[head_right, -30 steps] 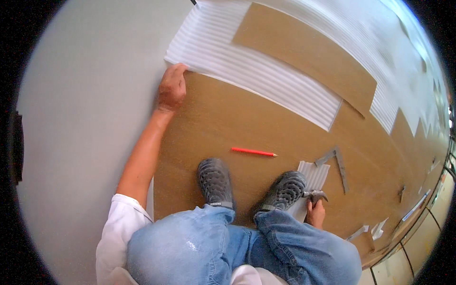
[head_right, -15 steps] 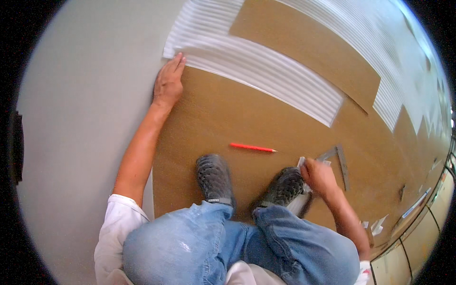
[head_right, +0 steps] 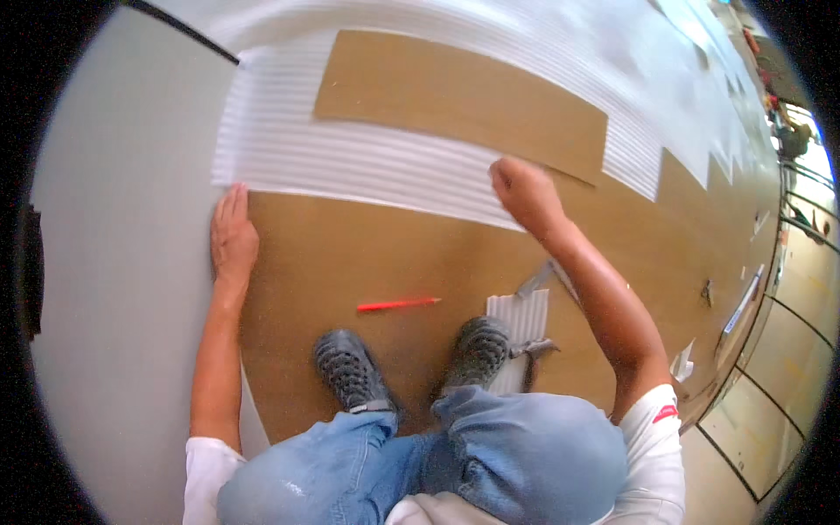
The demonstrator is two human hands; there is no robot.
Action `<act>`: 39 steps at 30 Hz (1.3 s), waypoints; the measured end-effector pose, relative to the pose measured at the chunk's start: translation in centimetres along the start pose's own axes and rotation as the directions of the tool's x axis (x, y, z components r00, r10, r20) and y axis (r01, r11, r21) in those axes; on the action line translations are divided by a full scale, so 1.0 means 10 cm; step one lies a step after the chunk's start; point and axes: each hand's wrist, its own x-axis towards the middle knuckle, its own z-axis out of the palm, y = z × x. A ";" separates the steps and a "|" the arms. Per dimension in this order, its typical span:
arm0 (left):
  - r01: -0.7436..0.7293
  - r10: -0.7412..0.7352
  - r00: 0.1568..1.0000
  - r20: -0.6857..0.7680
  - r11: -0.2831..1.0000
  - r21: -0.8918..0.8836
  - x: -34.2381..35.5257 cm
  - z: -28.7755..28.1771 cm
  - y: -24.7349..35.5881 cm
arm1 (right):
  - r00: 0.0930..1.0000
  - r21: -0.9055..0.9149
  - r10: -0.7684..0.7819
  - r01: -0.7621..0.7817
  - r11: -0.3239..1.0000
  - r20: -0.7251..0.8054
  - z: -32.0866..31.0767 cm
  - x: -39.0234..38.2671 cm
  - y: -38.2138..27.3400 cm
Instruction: The person marks flooring planks with a pencil and L-square, uses a hammer to tap pieces into place, and measures around a wall corner before taking a plank to a table saw to mark it for a custom cut.
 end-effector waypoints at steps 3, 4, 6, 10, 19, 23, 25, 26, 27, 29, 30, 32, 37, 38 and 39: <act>0.054 -0.054 0.999 0.000 0.998 -0.031 0.00 0.05 0.13 | 0.970 -0.311 0.002 -0.080 0.947 -0.244 -0.32 0.46 0.76; 0.070 -0.070 0.997 0.025 0.997 0.014 -0.07 0.02 0.10 | 0.987 -0.502 -0.023 -0.061 0.863 -0.160 -0.38 0.59 0.69; -0.003 0.003 0.999 -0.045 1.000 0.004 -0.07 0.00 0.17 | 0.970 -0.548 0.234 -0.232 0.804 -0.066 -0.56 0.92 0.82; 0.020 -0.021 1.000 -0.009 0.997 -0.079 -0.30 -0.18 0.37 | 0.984 -0.470 0.180 -0.153 0.869 0.012 -0.58 1.25 0.81; -0.016 0.008 0.999 -0.041 0.981 -0.193 -0.22 -0.19 0.39 | 0.971 -0.462 0.229 -0.174 0.870 0.064 -0.62 1.72 0.90; -0.020 0.018 0.999 -0.038 0.998 -0.061 0.01 -0.06 0.20 | 0.967 -0.458 0.228 -0.152 0.876 0.116 -0.65 1.91 1.03; -0.023 0.022 1.000 -0.018 0.999 -0.030 0.08 -0.02 0.19 | 0.962 -0.476 0.230 -0.136 0.869 0.145 -0.67 2.02 1.13; -0.023 0.023 0.998 -0.050 1.000 -0.009 0.09 -0.01 0.19 | 0.962 -0.470 0.219 -0.120 0.874 0.161 -0.67 2.08 1.15; -0.024 0.025 0.996 -0.083 1.000 0.012 0.11 0.01 0.19 | 0.962 -0.464 0.207 -0.105 0.880 0.176 -0.68 2.12 1.17; 0.004 0.000 0.997 -0.081 0.999 0.046 0.14 0.04 0.17 | 0.963 -0.445 0.196 -0.095 0.891 0.186 -0.68 2.15 1.19; 0.035 -0.029 0.996 -0.083 0.996 0.077 0.14 0.07 0.17 | 0.964 -0.429 0.181 -0.081 0.900 0.197 -0.68 2.17 1.18; 0.058 -0.051 0.996 -0.075 0.994 0.088 0.16 0.10 0.16 | 0.952 -0.402 0.202 -0.095 0.911 0.232 -0.70 2.18 1.14; 0.129 -0.129 0.992 0.009 0.990 0.063 0.19 0.10 0.24 | 0.988 -0.513 -0.104 0.030 0.858 -0.115 -0.51 1.88 0.94; 0.161 -0.163 0.986 0.028 0.985 0.064 0.14 0.05 0.20 | 0.989 -0.382 -0.104 0.055 0.922 -0.109 -0.29 1.76 0.58; 0.190 -0.192 0.981 0.038 0.981 0.040 0.14 0.05 0.21 | 0.978 -0.115 -0.138 0.121 0.986 -0.158 -0.07 1.54 0.31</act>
